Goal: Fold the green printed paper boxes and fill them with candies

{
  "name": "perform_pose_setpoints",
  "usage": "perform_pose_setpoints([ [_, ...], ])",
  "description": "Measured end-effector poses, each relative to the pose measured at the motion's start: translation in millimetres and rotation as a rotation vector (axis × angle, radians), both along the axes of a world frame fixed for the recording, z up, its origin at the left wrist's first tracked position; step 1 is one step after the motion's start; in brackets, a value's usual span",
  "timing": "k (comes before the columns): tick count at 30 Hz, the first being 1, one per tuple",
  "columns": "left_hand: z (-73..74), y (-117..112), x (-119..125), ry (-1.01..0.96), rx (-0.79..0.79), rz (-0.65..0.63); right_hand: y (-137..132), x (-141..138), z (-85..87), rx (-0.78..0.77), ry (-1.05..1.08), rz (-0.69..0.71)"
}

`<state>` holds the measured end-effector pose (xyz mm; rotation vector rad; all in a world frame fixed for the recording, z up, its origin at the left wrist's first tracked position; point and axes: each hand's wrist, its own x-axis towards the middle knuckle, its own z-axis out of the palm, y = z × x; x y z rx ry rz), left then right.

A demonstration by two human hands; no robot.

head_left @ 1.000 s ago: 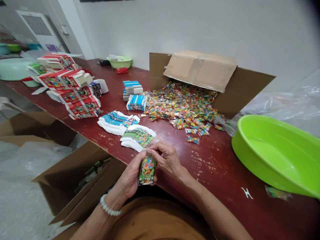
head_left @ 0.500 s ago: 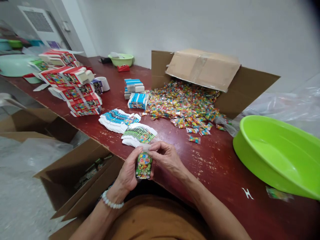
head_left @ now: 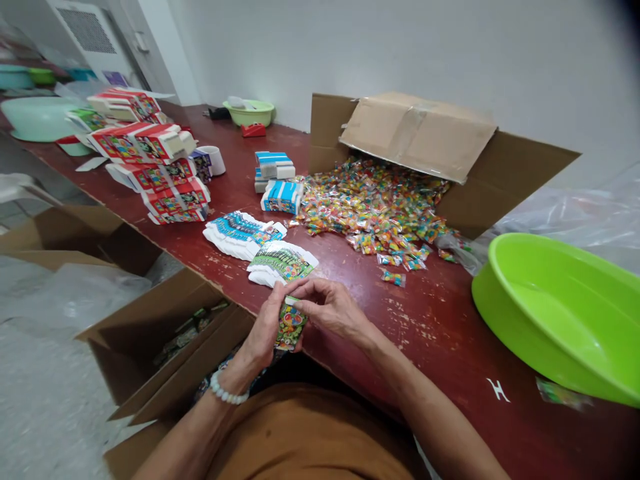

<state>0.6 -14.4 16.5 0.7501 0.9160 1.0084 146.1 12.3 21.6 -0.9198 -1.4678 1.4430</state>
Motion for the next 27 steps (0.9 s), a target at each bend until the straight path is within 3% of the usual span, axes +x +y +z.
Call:
perform_pose_setpoints([
  [5, -0.5, -2, -4, -0.029, -0.048, -0.084, 0, 0, 10.3, -0.202, 0.156, 0.082],
  [11, 1.7, 1, -6, -0.101, -0.074, -0.011, -6, 5, 0.5, -0.007, 0.059, 0.088],
  [15, 5.0, 5, -10, -0.152, -0.070, 0.035, -12, 1, -7.5, -0.021, 0.082, -0.042],
  [20, 9.1, 3, -7, -0.262, -0.107, 0.005, -21, -9, -5.0, 0.060, 0.071, -0.154],
  [24, 8.8, 0, 0, -0.348, -0.138, 0.062, -25, -15, -5.0, 0.036, 0.093, -0.200],
  [27, 9.3, -1, 3, -0.332, -0.150, 0.133, -25, -15, -6.3, 0.121, 0.032, -0.281],
])
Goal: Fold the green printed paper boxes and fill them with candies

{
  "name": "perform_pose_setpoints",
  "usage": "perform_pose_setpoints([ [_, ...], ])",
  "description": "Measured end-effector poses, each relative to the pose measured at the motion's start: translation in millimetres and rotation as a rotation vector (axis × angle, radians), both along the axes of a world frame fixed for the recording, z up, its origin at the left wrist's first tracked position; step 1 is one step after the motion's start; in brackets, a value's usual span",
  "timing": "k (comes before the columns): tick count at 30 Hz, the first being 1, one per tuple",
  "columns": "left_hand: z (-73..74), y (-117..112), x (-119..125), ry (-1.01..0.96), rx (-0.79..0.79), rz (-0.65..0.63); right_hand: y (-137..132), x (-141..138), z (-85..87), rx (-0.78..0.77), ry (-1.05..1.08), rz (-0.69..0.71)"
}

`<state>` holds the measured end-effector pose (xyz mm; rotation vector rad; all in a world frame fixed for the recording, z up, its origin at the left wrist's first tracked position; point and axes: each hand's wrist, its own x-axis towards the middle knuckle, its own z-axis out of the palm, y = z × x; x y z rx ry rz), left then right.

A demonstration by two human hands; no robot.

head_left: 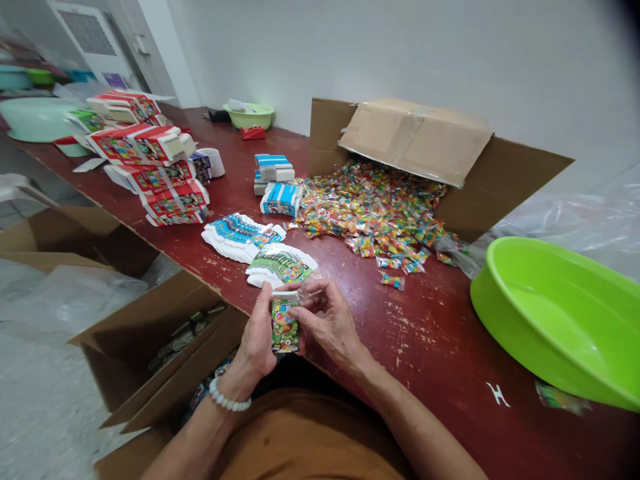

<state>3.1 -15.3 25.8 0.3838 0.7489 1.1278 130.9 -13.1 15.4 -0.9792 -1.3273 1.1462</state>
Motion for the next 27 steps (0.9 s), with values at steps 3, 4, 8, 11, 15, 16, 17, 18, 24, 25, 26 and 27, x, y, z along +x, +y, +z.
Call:
perform_pose_setpoints([
  [3, 2.1, -1, 2, 0.049, -0.037, 0.059, 2, 4, 2.5, 0.154, -0.176, -0.041],
  [4, 2.7, -2, 3, 0.061, -0.040, 0.063, 2, 5, 3.8, 0.188, -0.206, -0.039],
  [8, 2.4, -2, 4, 0.102, -0.024, 0.018, 7, 7, 4.8, 0.185, -0.143, 0.003],
  [11, 2.0, -2, 2, 0.144, 0.022, 0.026, 10, 5, -0.6, 0.060, -0.016, 0.016],
  [15, 4.6, -3, -1, 0.167, 0.042, -0.047, 11, 7, -6.3, 0.059, 0.012, 0.121],
  [16, 4.9, -4, -2, 0.178, 0.045, -0.053, 11, 8, -6.4, 0.087, -0.024, 0.139],
  [17, 4.8, -4, -2, 0.198, 0.054, -0.050, 11, 9, -5.9, 0.112, -0.061, 0.139],
  [18, 4.0, -4, -2, 0.225, 0.067, -0.041, 11, 10, -5.0, 0.130, -0.091, 0.128],
  [24, -5.6, -1, -3, 0.297, 0.104, -0.012, 18, 10, 4.2, 0.096, -0.239, 0.105],
  [25, -6.2, -1, -4, 0.265, 0.086, -0.042, 19, 9, 5.7, 0.064, -0.202, 0.145],
  [26, -6.2, -1, -4, 0.230, 0.071, -0.079, 21, 9, 7.1, 0.028, -0.147, 0.186],
  [27, -5.9, 0, -5, 0.200, 0.066, -0.108, 22, 8, 8.3, -0.002, -0.088, 0.218],
])
